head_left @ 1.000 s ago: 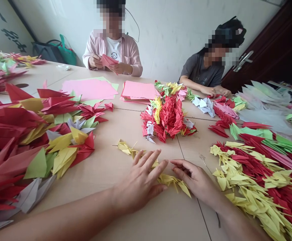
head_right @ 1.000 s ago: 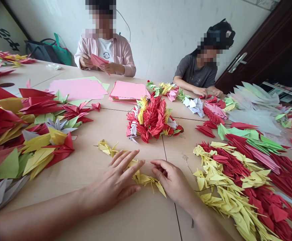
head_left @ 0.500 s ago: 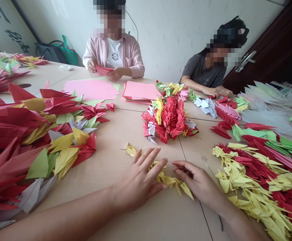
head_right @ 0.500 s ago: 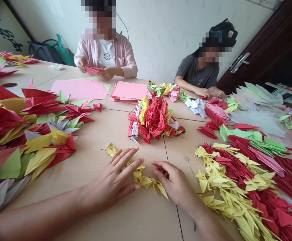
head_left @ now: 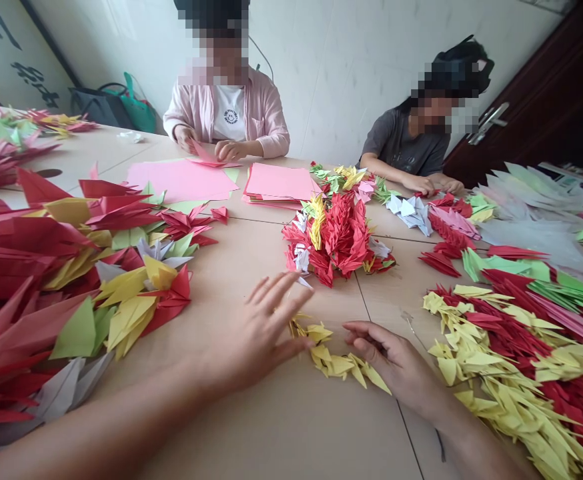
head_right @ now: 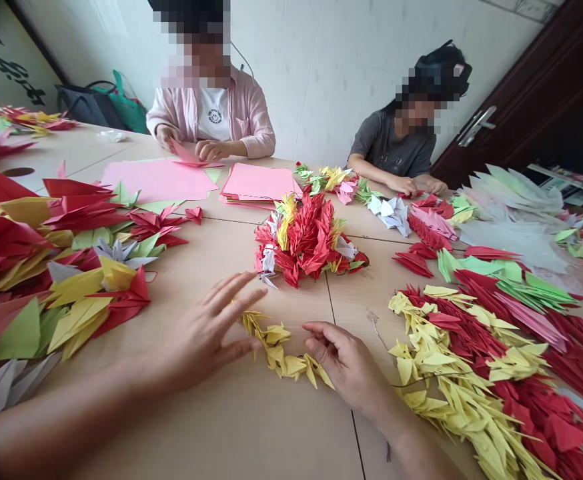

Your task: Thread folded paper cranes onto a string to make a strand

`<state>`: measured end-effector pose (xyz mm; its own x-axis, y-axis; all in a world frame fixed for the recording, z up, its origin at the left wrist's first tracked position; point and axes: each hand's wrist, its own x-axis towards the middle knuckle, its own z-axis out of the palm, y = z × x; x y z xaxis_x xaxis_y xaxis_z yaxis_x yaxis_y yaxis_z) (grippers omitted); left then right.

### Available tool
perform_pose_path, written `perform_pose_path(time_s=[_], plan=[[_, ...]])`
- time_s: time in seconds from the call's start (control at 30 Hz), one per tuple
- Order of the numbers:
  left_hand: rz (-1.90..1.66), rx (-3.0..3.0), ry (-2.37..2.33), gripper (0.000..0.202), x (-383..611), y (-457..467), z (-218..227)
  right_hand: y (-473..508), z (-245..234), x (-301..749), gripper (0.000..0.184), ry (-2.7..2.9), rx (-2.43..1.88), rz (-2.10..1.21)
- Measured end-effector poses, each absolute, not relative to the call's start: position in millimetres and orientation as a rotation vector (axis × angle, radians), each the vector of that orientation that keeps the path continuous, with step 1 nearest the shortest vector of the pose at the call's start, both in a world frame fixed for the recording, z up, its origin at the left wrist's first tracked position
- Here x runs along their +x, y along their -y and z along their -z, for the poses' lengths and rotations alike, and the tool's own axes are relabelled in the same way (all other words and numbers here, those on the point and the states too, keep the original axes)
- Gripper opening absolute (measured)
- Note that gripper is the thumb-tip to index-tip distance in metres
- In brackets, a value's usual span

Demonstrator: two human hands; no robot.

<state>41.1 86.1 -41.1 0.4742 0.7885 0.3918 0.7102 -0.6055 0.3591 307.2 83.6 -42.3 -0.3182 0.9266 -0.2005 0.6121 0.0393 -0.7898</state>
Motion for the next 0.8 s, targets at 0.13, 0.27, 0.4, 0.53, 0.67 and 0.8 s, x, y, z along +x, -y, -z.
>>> perform_pose_path(time_s=[0.13, 0.27, 0.4, 0.53, 0.67, 0.8], plan=[[-0.604, 2.392, -1.309, 0.067, 6, -109, 44, -80, 36, 310, 0.064, 2.111, -1.408, -1.22], [-0.572, 2.109, -1.306, 0.023, -11, -122, 43, -76, 32, 306, 0.062, 2.301, -1.4, -1.112], [-0.635, 1.925, -1.304, 0.006, -9, -124, 36, -75, 33, 300, 0.031, 2.282, -1.467, -1.017], [-0.713, 1.653, -1.248, 0.013, -6, -124, 28, -77, 35, 298, 0.025, 2.125, -1.491, -1.079], [-0.814, 1.376, -1.125, 0.02, -7, -124, 24, -78, 39, 296, 0.024, 1.924, -1.497, -1.207], [-0.933, 1.146, -1.069, 0.02, -6, -124, 25, -67, 36, 283, 0.027, 1.789, -1.448, -1.442]])
